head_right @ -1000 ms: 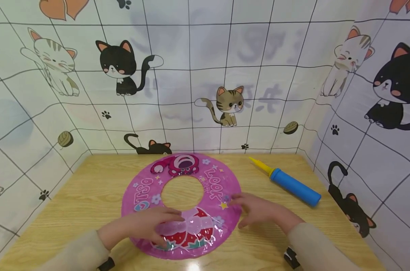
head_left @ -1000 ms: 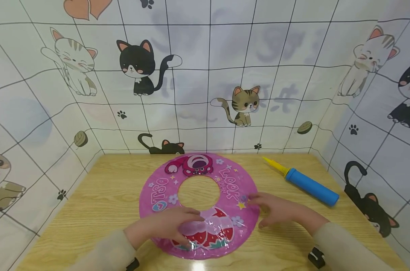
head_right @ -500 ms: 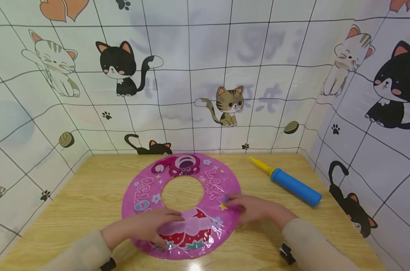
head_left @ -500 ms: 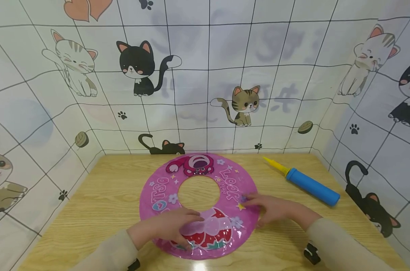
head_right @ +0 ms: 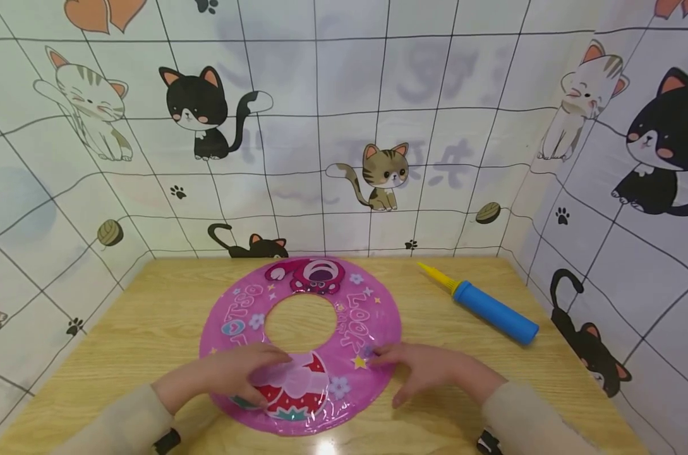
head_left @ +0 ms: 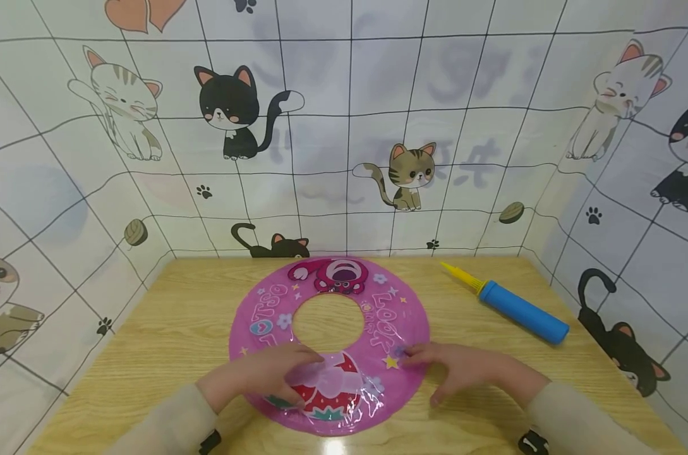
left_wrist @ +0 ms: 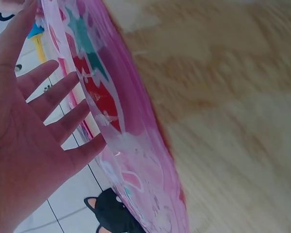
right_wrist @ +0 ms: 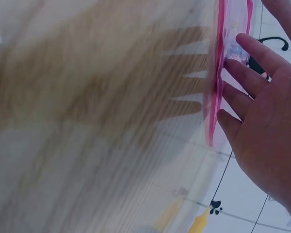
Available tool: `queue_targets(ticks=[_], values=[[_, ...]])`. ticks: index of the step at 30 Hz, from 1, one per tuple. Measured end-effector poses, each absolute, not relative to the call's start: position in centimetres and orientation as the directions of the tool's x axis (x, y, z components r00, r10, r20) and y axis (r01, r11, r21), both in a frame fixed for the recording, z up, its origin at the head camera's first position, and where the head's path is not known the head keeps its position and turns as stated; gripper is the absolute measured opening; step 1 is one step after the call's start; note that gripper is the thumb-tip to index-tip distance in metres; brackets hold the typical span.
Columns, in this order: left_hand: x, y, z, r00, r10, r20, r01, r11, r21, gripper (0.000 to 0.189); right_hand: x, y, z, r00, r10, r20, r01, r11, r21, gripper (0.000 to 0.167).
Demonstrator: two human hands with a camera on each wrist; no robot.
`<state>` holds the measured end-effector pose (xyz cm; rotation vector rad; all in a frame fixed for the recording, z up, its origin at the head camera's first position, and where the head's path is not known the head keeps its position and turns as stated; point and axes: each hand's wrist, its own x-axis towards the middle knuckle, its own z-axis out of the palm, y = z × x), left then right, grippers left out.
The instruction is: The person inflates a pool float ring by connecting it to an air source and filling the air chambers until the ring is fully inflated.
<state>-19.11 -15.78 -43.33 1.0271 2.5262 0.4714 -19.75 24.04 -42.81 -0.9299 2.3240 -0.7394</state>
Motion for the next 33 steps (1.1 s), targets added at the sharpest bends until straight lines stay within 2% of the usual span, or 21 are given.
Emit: queue_targets(ticks=[7, 24, 29, 33], values=[[-19.6, -16.9, -43.1, -0.687, 0.697, -0.208, 0.575, 0.695, 0.432, 0.072, -18.5, 23.2, -42.6, -0.596, -0.765, -0.244, -0.503, 0.593, -0.629, 0.07], [-19.8, -18.6, -42.8, -0.725, 0.663, -0.189, 0.547, 0.72, 0.427, 0.071, -15.9, 21.6, -42.3, -0.47, -0.858, -0.208, -0.599, 0.483, -0.638, 0.067], [-19.6, -18.1, -42.6, -0.742, 0.648, -0.171, 0.552, 0.736, 0.392, 0.072, -15.8, 21.4, -42.1, -0.493, -0.848, -0.195, -0.606, 0.495, -0.623, 0.067], [-19.5, -17.0, -42.5, -0.727, 0.667, -0.163, 0.583, 0.724, 0.368, 0.074, -16.0, 21.4, -41.9, -0.542, -0.826, -0.154, -0.613, 0.514, -0.6, 0.067]])
